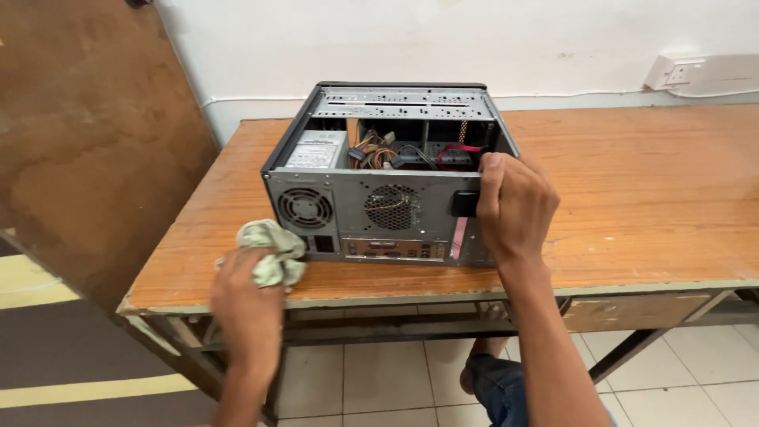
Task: The person wipes the exterior and interior surfaces of an open desktop computer case using a light green cloth. They clean the top, sides, and back panels, including the fan grilles and power supply area, while holding the case steady with their other hand.
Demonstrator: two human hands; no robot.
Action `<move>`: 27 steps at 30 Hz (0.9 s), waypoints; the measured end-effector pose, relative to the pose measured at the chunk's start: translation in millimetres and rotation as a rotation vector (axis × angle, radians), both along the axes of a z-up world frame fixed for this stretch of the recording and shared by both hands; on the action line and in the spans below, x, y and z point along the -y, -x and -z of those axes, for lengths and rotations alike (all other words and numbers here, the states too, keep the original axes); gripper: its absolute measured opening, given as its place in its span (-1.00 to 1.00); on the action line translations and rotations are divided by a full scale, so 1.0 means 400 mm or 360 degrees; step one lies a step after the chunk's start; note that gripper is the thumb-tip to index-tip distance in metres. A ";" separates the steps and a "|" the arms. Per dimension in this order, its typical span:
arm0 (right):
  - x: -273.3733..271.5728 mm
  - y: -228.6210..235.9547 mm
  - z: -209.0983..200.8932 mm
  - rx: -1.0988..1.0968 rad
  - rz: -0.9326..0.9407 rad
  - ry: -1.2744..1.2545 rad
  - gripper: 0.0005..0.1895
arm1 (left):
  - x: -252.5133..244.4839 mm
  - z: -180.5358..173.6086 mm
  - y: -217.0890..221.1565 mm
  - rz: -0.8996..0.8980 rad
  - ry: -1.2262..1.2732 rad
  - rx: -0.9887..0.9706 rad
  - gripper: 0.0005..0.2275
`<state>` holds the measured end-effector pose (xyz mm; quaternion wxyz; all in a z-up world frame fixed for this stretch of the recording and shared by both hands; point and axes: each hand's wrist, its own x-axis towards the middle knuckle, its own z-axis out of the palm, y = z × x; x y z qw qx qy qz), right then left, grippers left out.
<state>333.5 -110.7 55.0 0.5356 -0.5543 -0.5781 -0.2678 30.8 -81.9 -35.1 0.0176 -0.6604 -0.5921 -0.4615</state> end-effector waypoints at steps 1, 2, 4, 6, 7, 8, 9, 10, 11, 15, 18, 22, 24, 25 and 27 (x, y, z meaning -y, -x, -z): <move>0.000 0.002 0.000 0.0003 -0.0005 -0.0009 -0.44 | 0.012 -0.001 -0.029 -0.0005 -0.0009 0.0003 -0.77; -0.001 0.004 -0.001 0.0007 0.0000 -0.0031 -0.44 | 0.024 -0.004 -0.058 0.0028 -0.0037 0.0004 -0.71; -0.006 0.001 -0.007 0.0028 0.0008 -0.0070 -0.45 | 0.040 0.000 -0.145 0.0065 -0.0083 0.0022 -0.65; -0.010 0.000 -0.006 0.0031 0.0030 -0.0106 -0.46 | 0.056 0.015 -0.249 0.0394 0.0097 0.0293 -0.64; -0.008 -0.003 -0.006 0.0034 0.0033 -0.0102 -0.46 | 0.075 0.005 -0.296 0.0396 0.0102 0.0296 -0.64; -0.006 -0.007 -0.004 0.0042 0.0026 -0.0096 -0.47 | 0.094 -0.005 -0.344 0.0616 0.0085 0.0284 -0.62; 0.001 -0.009 0.002 0.0043 0.0025 -0.0082 -0.47 | 0.118 -0.013 -0.388 0.0839 0.0078 0.0267 -0.60; 0.007 -0.011 0.000 0.0038 0.0033 -0.0070 -0.47 | 0.123 -0.012 -0.399 0.0846 0.0092 0.0265 -0.60; 0.012 -0.013 -0.003 0.0133 0.0060 -0.0025 -0.48 | 0.124 -0.014 -0.409 0.0930 0.0077 0.0170 -0.66; 0.008 -0.033 -0.006 0.0225 0.0152 0.0174 -0.47 | 0.088 -0.028 -0.305 0.1007 0.0014 0.0063 -0.72; 0.001 -0.026 -0.003 0.0209 0.0093 0.0123 -0.48 | 0.036 -0.006 -0.143 0.0548 0.0057 -0.0032 -0.71; -0.006 -0.021 0.004 0.0125 0.0048 0.0061 -0.46 | 0.023 -0.028 -0.006 0.0208 -0.0146 -0.0087 -0.73; -0.007 -0.011 0.002 0.0084 0.0008 -0.0054 -0.45 | 0.025 -0.042 0.013 0.0055 -0.0002 0.0225 -0.74; -0.007 -0.009 0.003 0.0089 0.0003 -0.0057 -0.45 | 0.026 -0.032 -0.011 0.0049 -0.0006 0.0230 -0.74; -0.011 -0.009 0.001 0.0002 0.0062 0.0027 -0.43 | 0.021 -0.015 -0.063 -0.0006 0.0018 0.0163 -0.68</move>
